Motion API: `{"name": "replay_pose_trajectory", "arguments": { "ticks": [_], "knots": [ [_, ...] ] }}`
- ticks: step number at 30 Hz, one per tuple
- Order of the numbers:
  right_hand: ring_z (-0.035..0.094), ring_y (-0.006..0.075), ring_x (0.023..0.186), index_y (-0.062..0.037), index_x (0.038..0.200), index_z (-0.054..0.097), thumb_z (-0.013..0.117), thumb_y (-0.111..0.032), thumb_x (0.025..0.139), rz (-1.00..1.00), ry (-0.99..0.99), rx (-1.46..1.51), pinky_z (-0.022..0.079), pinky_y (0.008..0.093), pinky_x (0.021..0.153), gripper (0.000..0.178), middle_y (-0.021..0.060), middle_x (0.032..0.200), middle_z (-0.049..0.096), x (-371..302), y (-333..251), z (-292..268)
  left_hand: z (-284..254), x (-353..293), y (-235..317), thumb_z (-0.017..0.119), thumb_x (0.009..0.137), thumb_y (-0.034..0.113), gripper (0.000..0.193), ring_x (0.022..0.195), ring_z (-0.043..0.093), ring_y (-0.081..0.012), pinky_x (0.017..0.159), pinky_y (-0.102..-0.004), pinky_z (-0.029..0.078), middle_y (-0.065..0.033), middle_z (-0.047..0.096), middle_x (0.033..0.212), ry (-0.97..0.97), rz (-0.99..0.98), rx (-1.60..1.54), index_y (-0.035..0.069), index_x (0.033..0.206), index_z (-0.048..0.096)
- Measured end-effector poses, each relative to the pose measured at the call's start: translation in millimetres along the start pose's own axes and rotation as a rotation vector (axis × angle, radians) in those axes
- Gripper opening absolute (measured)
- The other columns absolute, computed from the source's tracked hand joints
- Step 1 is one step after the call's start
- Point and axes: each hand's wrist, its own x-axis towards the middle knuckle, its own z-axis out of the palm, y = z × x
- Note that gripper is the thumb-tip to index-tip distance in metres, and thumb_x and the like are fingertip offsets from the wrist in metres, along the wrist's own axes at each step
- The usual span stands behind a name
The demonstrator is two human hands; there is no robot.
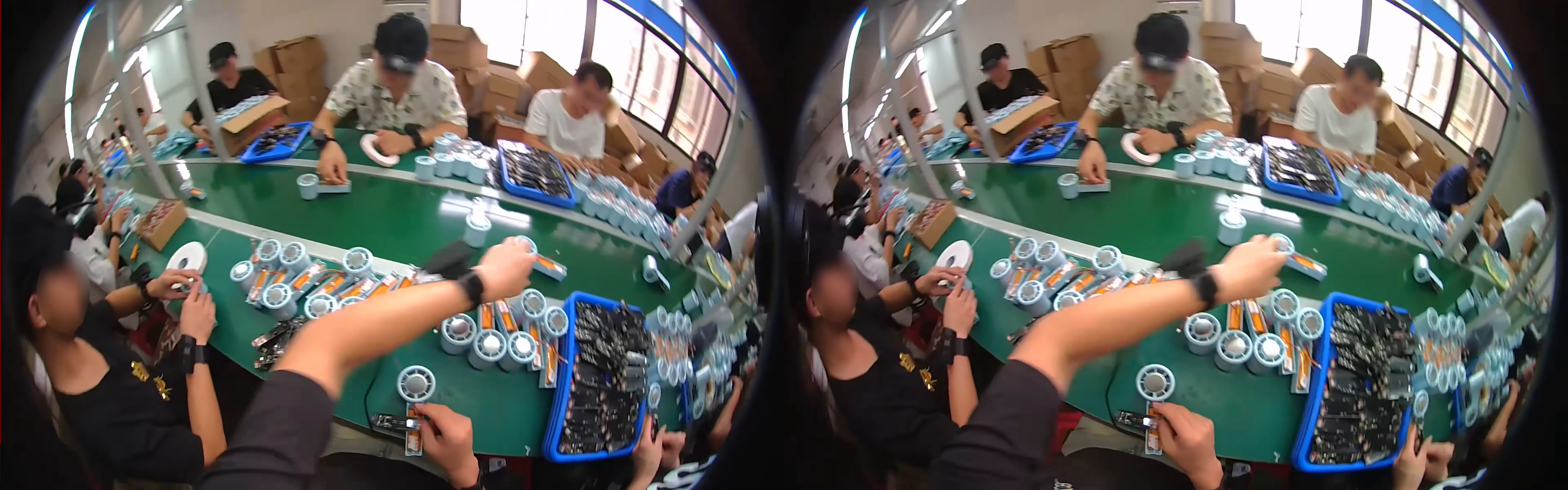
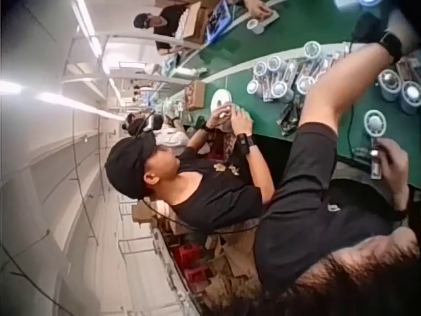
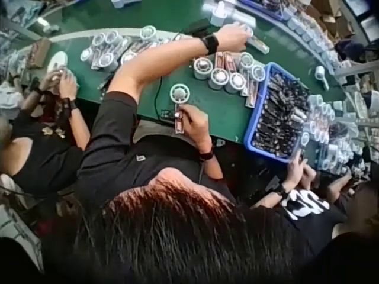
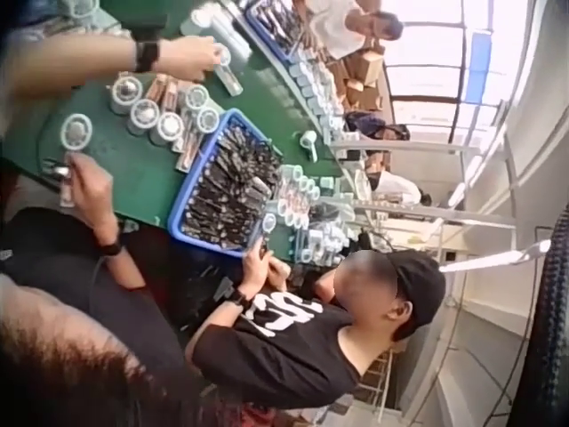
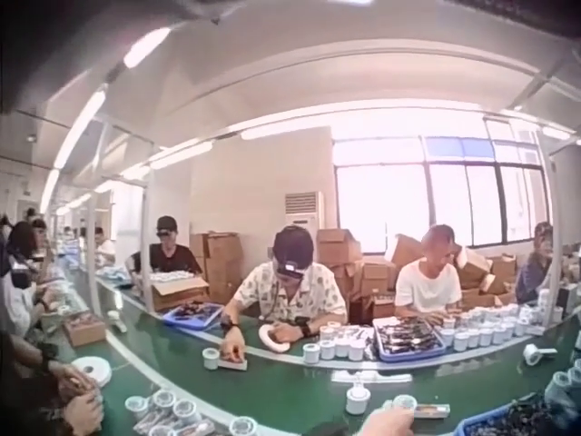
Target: The person picks up a circuit board from a blue tray and aligns it with the internal components of a handheld fan. They then connect the wiring from the battery and motor to the board before setting the assembly back onto the green work surface.
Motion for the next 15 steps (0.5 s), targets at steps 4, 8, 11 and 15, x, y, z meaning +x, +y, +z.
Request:
{"name": "replay_pose_trajectory", "arguments": {
  "ticks": [4, 8, 11, 15],
  "knots": [
    [0.065, 0.0160, 0.058, -0.0008, 0.103, 0.072, 0.068, 0.012, 0.076, -0.005, 0.045, -0.026, 0.050, 0.0275, 0.052, 0.029, 0.0121, 0.091, 0.075, -6, 3, -5, 68, 57, 12, 0.083, 0.077, 0.024, 0.045, 0.119, 0.055, -0.0351, 0.091, -0.0484, 0.052, -0.0140, 0.056, 0.126, 0.178, -0.046, 0.262, 0.006, 0.114, 0.066],
    [0.071, 0.0356, 0.074, 0.0003, 0.100, 0.072, 0.073, 0.003, 0.083, 0.062, 0.096, -0.014, 0.055, 0.0398, 0.064, 0.017, 0.0190, 0.090, 0.073, -8, -10, -3, 87, 80, -3, 0.079, 0.075, 0.021, 0.039, 0.115, 0.055, -0.0382, 0.087, -0.0523, 0.052, -0.0138, 0.056, 0.122, -0.047, -0.077, 0.088, 0.009, 0.111, 0.069],
    [0.071, 0.0389, 0.078, 0.0001, 0.103, 0.070, 0.070, 0.001, 0.085, 0.010, 0.071, 0.046, 0.056, 0.0403, 0.069, 0.018, 0.0201, 0.092, 0.072, -6, -5, 0, 81, 70, -15, 0.078, 0.077, 0.019, 0.040, 0.116, 0.056, -0.0371, 0.083, -0.0489, 0.056, -0.0147, 0.056, 0.124, -0.024, -0.134, 0.156, 0.007, 0.114, 0.066],
    [0.071, 0.0367, 0.076, 0.0000, 0.103, 0.071, 0.069, 0.003, 0.085, 0.028, 0.096, 0.049, 0.056, 0.0395, 0.068, 0.018, 0.0194, 0.091, 0.072, 6, -8, -17, 29, 48, -21, 0.074, 0.078, 0.016, 0.038, 0.111, 0.058, -0.0371, 0.076, -0.0453, 0.059, -0.0159, 0.057, 0.119, 0.099, 0.035, 0.283, 0.006, 0.113, 0.065]
  ]
}}
